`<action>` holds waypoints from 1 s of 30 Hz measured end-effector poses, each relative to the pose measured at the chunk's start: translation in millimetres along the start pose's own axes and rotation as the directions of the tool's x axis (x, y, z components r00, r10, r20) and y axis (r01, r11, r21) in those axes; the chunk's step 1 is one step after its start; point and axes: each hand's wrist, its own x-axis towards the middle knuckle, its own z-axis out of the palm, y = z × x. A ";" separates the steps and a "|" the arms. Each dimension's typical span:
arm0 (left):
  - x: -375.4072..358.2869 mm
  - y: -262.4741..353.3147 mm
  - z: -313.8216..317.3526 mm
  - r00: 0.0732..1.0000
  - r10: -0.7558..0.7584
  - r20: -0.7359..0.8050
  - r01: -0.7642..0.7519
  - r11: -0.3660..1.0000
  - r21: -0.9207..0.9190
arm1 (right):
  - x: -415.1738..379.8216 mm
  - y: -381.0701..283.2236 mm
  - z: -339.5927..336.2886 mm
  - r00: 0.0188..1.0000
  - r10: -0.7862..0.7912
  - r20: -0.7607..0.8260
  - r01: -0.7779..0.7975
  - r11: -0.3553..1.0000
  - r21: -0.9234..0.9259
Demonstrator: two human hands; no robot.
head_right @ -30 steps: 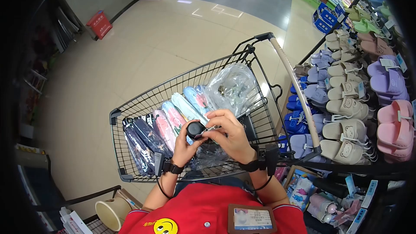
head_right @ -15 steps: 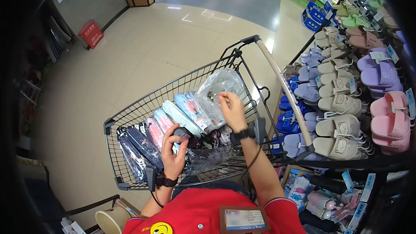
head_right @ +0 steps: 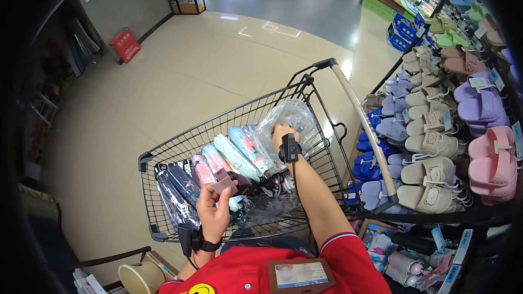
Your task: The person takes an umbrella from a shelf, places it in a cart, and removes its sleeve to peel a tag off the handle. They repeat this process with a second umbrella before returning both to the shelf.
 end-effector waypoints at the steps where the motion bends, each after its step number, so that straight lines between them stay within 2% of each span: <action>1: -1.6 0.4 -0.1 0.999 -0.054 0.003 0.054 0.997 -0.060 | 1.0 0.3 0.8 1.000 -0.004 0.001 0.004 1.000 0.002; 3: -4.0 -0.5 -1.2 0.994 -0.107 0.005 0.107 0.987 -0.119 | 2.4 1.9 1.5 0.999 0.013 -0.048 -0.007 0.993 0.119; 4: -5.0 -2.0 -1.4 0.991 -0.134 0.016 0.135 0.979 -0.151 | 2.2 3.0 1.3 0.999 0.010 -0.047 -0.004 0.993 0.119; 6: -5.3 -2.3 -1.8 0.986 -0.162 0.027 0.164 0.969 -0.184 | 1.1 6.3 0.7 0.993 -0.007 -0.119 0.042 0.955 0.294; 7: -4.4 -2.0 -2.7 0.982 -0.181 0.051 0.188 0.959 -0.213 | 1.7 6.8 1.1 0.992 0.029 -0.122 0.021 0.921 0.389; 8: -3.7 -1.7 -3.4 0.977 -0.199 0.075 0.212 0.947 -0.240 | -0.3 10.1 0.4 0.992 0.028 -0.120 0.021 0.921 0.389; 9: -3.1 -2.6 -3.0 0.977 -0.200 0.073 0.212 0.947 -0.241 | -4.7 11.1 -6.7 0.989 0.090 -0.120 -0.021 0.875 0.483; 10: -2.5 -4.6 -1.6 0.973 -0.213 0.091 0.231 0.920 -0.318 | -7.5 13.4 -9.7 0.982 0.149 -0.113 -0.058 0.818 0.572; 11: -2.7 -5.9 -1.4 0.968 -0.225 0.108 0.250 0.887 -0.389 | -10.2 17.5 -6.0 0.970 0.189 -0.152 -0.031 0.718 0.695; 12: -2.5 -6.5 -1.8 0.968 -0.229 0.100 0.250 0.889 -0.385 | -12.6 20.7 -5.3 0.979 0.201 -0.022 -0.065 0.413 0.908; 13: -2.1 -6.8 -2.1 0.958 -0.248 0.143 0.285 0.865 -0.413 | -20.6 18.5 -16.3 0.985 0.173 -0.002 -0.048 0.282 0.958; 14: -2.3 -6.6 -2.4 0.945 -0.267 0.187 0.324 0.838 -0.440 | -33.8 12.9 -36.1 0.989 0.146 0.017 -0.038 0.144 0.989; 15: -1.5 -5.9 -2.1 0.941 -0.273 0.201 0.336 0.832 -0.441 | -45.5 8.6 -50.4 0.990 0.139 0.025 -0.044 0.139 0.989; 17: -1.1 -5.4 -1.5 0.939 -0.277 0.203 0.339 0.839 -0.425 | -68.7 2.2 -79.3 0.992 0.011 0.122 -0.123 0.079 0.989; 18: -1.4 -5.4 -0.6 0.937 -0.276 0.215 0.343 0.845 -0.410 | -81.4 -4.2 -97.0 0.992 0.011 0.124 -0.124 0.079 0.989; 20: -2.9 -7.4 1.8 0.941 -0.268 0.208 0.331 0.860 -0.388 | -106.0 -19.3 -125.2 0.969 -0.105 0.226 -0.230 -0.031 0.973; 21: -3.3 -8.7 3.4 0.945 -0.256 0.202 0.315 0.875 -0.367 | -115.8 -21.4 -128.5 0.969 -0.099 0.225 -0.229 -0.032 0.973; 23: -3.9 -8.6 7.4 0.948 -0.243 0.204 0.301 0.890 -0.343 | -133.5 -25.0 -132.6 0.953 -0.236 0.189 -0.230 -0.159 0.960; 26: -5.7 -7.8 10.6 0.966 -0.197 0.166 0.239 0.928 -0.286 | -153.1 -46.4 -148.8 0.935 -0.299 0.191 -0.248 -0.167 0.954; 27: -7.2 -10.2 9.3 0.971 -0.174 0.166 0.209 0.952 -0.224 | -156.6 -48.5 -151.5 0.912 -0.363 0.192 -0.270 -0.179 0.946; 28: -8.1 -12.3 8.8 0.975 -0.150 0.167 0.177 0.971 -0.160 | -158.2 -50.4 -149.5 0.913 -0.361 0.191 -0.269 -0.179 0.946; 30: -9.7 -15.4 10.6 0.979 -0.125 0.160 0.147 0.980 -0.133 | -160.3 -52.9 -144.0 0.921 -0.382 0.075 -0.126 -0.110 0.986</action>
